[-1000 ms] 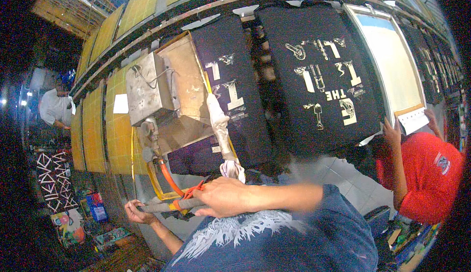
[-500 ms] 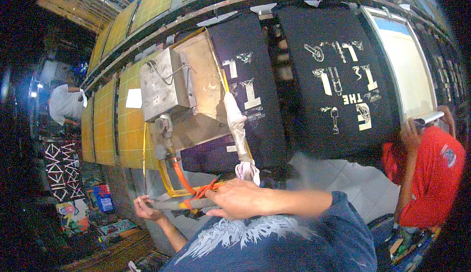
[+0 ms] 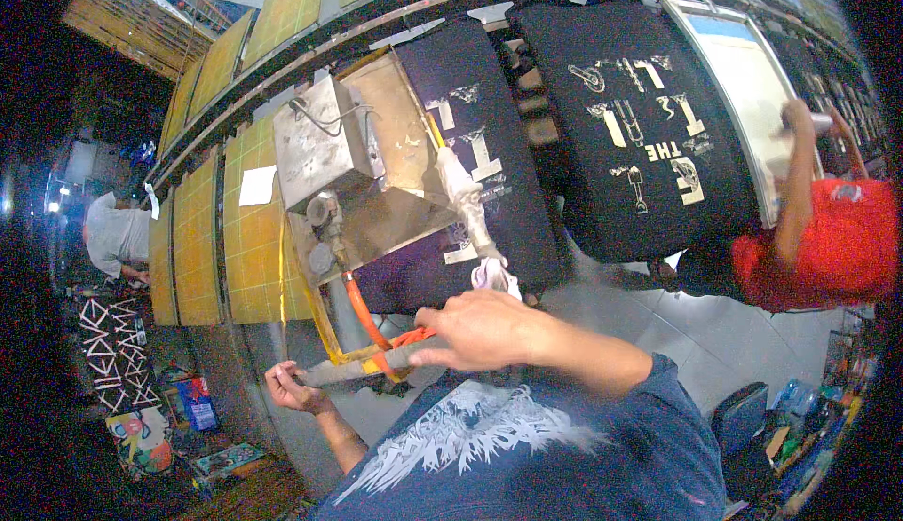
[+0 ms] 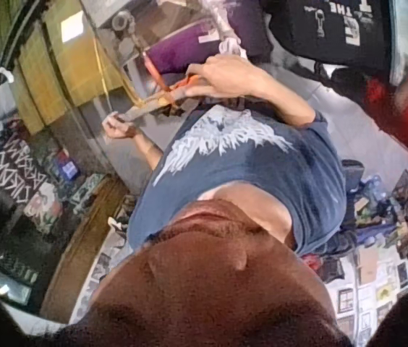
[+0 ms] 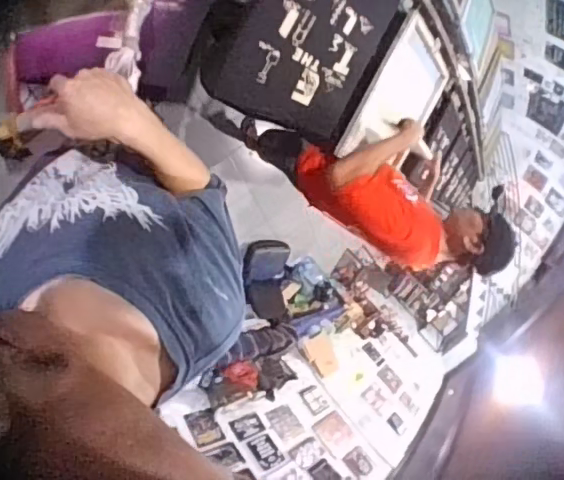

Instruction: The person performs screen printing by sliding a heated dryer unit along a track over a series of black t-shirts mounted on printing boards, then uses a squeegee to apply ink through a mesh screen onto one of the shirts.

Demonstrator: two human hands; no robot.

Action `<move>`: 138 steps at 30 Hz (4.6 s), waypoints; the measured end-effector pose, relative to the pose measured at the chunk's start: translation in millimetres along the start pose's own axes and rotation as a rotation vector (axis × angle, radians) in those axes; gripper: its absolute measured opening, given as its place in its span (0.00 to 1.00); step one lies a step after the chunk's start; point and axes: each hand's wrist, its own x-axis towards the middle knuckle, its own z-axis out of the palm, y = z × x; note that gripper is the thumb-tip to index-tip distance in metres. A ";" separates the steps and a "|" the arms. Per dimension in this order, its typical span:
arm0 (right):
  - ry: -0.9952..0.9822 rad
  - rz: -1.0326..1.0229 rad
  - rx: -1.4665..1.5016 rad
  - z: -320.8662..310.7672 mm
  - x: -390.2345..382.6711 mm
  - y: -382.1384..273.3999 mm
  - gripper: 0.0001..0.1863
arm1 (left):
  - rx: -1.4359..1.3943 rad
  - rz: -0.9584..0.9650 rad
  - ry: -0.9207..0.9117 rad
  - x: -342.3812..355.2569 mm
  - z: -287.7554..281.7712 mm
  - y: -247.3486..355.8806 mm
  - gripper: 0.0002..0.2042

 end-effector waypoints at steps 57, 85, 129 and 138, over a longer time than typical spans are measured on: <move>1.353 0.414 -0.550 289.2 -15.6 -180.6 0.19 | -0.373 0.463 -0.663 114.0 -26.9 -69.6 0.10; 1.602 0.870 -0.764 293.2 98.9 -202.0 0.21 | -0.721 0.529 -0.787 172.7 72.0 -119.0 0.09; 1.596 0.759 -0.831 294.0 96.7 -200.6 0.20 | -0.679 0.451 -0.697 166.8 63.5 -115.6 0.11; 1.586 0.759 -0.827 293.9 95.1 -198.2 0.20 | -0.694 0.454 -0.690 166.9 62.7 -111.2 0.08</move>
